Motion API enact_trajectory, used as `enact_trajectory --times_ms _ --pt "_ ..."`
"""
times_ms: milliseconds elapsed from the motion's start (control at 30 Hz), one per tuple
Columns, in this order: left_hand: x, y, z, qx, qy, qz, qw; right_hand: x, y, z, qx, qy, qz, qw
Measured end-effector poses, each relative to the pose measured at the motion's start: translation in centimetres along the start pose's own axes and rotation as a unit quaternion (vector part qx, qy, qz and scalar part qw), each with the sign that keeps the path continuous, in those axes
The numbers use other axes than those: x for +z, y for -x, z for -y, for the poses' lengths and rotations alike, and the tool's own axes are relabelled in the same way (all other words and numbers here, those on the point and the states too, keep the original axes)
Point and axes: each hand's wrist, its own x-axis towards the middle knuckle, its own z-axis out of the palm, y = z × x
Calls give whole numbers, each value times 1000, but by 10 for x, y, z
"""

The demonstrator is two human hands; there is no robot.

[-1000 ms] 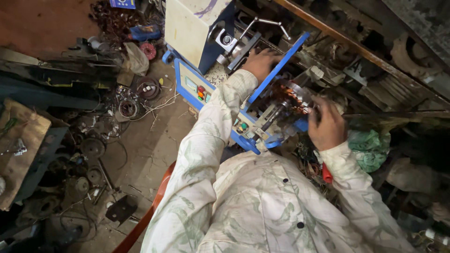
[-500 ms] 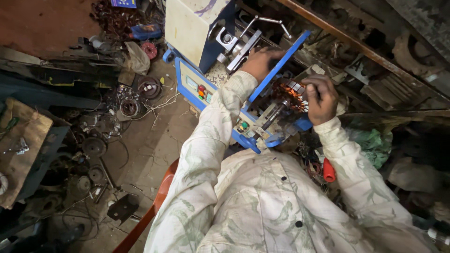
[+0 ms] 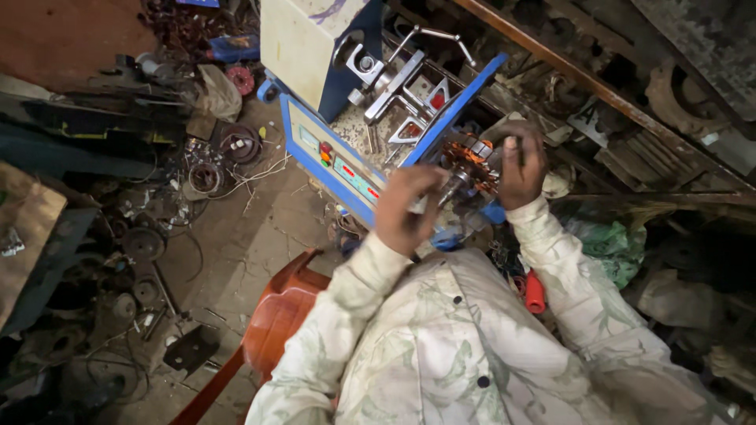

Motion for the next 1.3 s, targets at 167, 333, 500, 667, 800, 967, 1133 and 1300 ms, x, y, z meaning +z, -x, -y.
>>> enact_trajectory --times_ms 167,333,500,667,800,967,1133,1300 --pt "31 -1 -12 -53 -123 149 980 -25 -22 1 28 -132 156 978" --pt "37 5 -2 -33 -214 204 955 -48 -35 0 0 49 243 969" --pt "40 6 -3 -24 -246 216 944 -52 -43 -3 -15 78 151 985" --pt "37 3 -4 -21 -257 234 937 -52 -51 8 -63 70 212 973" --pt "38 6 -3 -28 -256 236 937 -53 -55 6 -94 68 312 943" --pt "35 8 -2 -29 -270 249 930 -47 -62 5 -39 80 266 960" --pt "35 8 -4 -12 -279 251 927 -34 -66 7 -12 76 164 983" --pt "34 8 -5 -12 -279 259 925 -48 -57 -11 -5 126 128 984"
